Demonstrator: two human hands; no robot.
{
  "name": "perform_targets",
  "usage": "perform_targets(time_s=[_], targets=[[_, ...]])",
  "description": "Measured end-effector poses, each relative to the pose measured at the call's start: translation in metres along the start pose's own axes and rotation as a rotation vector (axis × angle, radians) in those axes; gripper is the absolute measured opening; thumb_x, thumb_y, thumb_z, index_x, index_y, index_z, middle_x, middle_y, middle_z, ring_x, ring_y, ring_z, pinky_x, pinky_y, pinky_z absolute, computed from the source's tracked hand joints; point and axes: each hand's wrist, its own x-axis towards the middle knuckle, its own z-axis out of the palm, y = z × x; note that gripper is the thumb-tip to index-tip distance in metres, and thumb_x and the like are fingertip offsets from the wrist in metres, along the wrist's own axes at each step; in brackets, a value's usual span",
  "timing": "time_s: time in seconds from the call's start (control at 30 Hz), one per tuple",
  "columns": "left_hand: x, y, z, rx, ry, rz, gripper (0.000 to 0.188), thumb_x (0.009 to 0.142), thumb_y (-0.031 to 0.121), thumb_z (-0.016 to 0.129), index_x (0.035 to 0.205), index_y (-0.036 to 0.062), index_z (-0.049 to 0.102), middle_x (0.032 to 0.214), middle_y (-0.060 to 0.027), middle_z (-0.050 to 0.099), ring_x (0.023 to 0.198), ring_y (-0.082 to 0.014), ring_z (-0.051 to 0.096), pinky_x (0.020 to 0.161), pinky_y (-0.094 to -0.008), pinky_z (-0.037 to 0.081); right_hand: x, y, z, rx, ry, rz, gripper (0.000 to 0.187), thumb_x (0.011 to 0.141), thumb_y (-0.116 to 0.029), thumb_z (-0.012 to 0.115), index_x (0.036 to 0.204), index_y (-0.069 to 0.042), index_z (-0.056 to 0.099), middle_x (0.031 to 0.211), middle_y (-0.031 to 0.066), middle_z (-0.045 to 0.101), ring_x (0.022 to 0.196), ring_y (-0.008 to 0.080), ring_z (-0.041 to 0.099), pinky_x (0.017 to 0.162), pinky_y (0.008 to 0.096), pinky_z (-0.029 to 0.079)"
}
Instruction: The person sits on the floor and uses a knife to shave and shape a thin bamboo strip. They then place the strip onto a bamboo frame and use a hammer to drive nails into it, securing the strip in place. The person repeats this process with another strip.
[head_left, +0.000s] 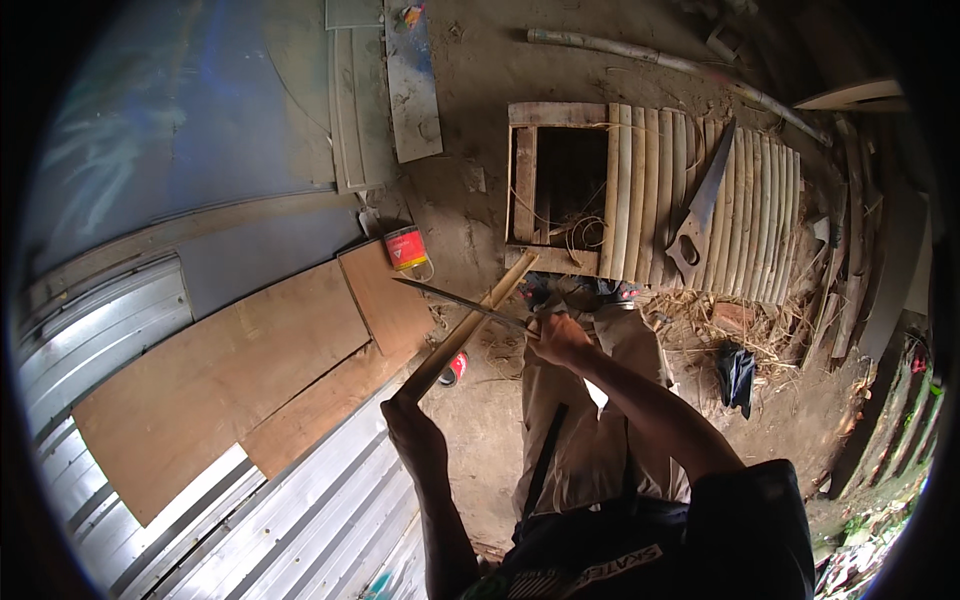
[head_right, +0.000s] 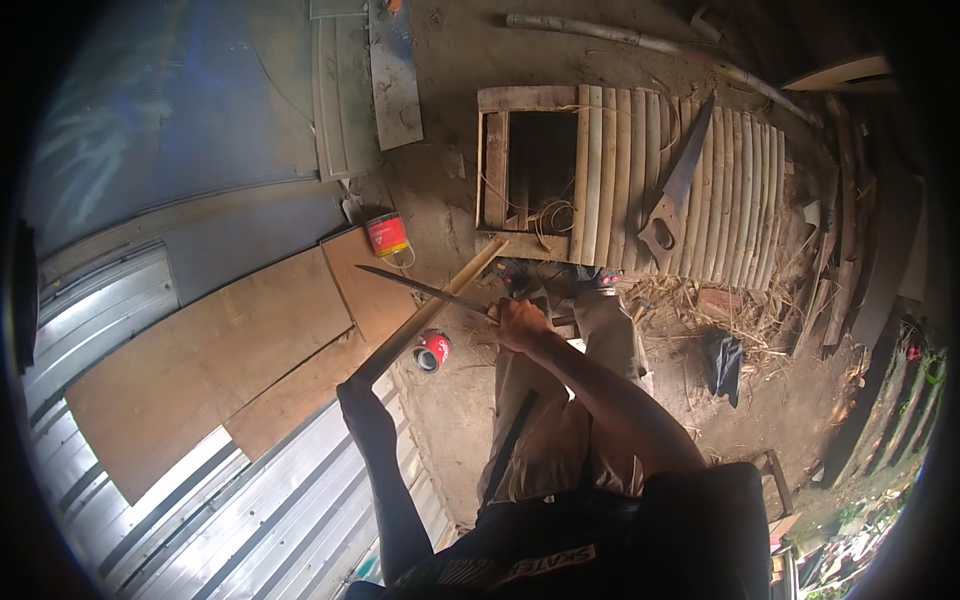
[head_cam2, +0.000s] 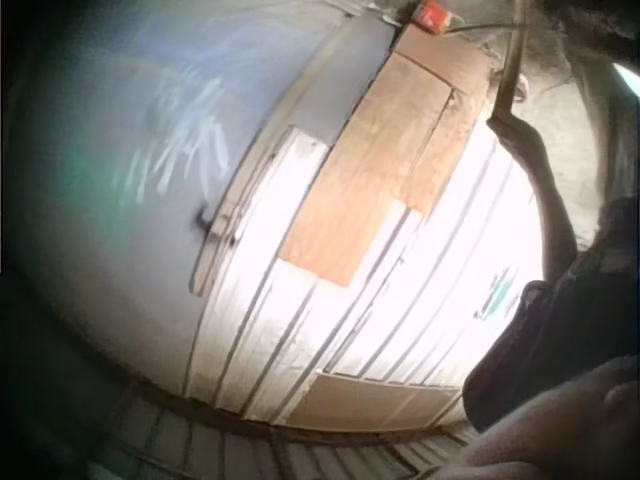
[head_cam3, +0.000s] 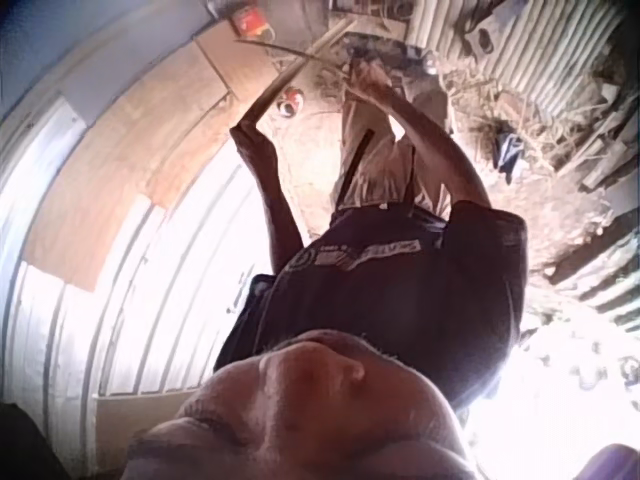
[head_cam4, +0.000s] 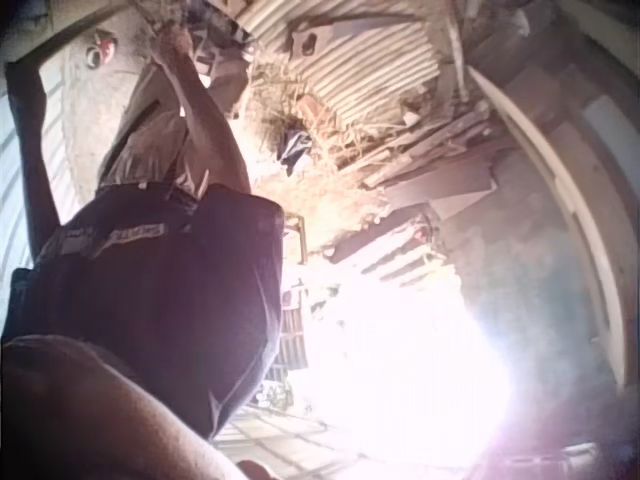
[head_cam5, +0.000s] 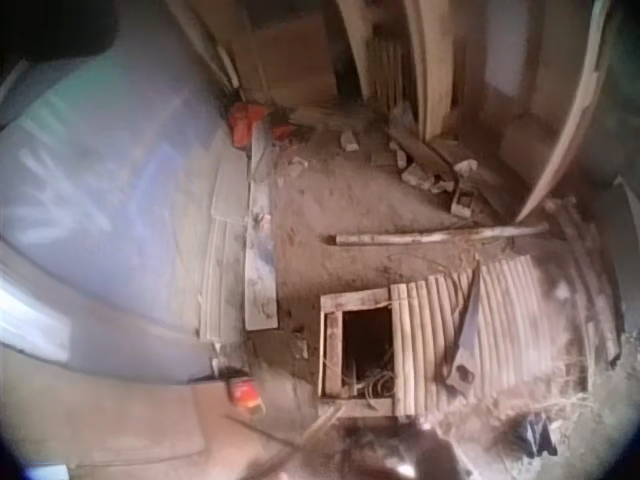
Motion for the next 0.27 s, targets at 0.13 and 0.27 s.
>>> perform_targets(time_s=[0.13,0.27], targets=[[0.017,-0.015,0.003,0.06,0.017,0.041,0.027,0.106,0.021,0.04,0.104,-0.0035,0.051,0.095,-0.03,0.057,0.092,-0.0513,0.054,0.078,-0.0524,0.043,-0.016,-0.017,0.03,-0.089,0.063,-0.004,0.039,0.092,-0.039,0.063,0.114,-0.007,0.061,0.085,0.0223,0.07,0.076,0.0396,0.071,0.068,0.049,0.059],[0.021,-0.019,-0.002,0.104,-0.065,0.078,0.027,0.106,0.02,0.04,0.11,-0.0031,0.052,0.108,-0.0314,0.058,0.106,-0.0503,0.055,0.085,-0.0516,0.044,-0.022,-0.017,0.028,-0.59,0.159,-0.163,0.042,0.093,-0.043,0.062,0.121,-0.011,0.058,0.089,0.0211,0.071,0.073,0.0362,0.072,0.062,0.0461,0.06]])
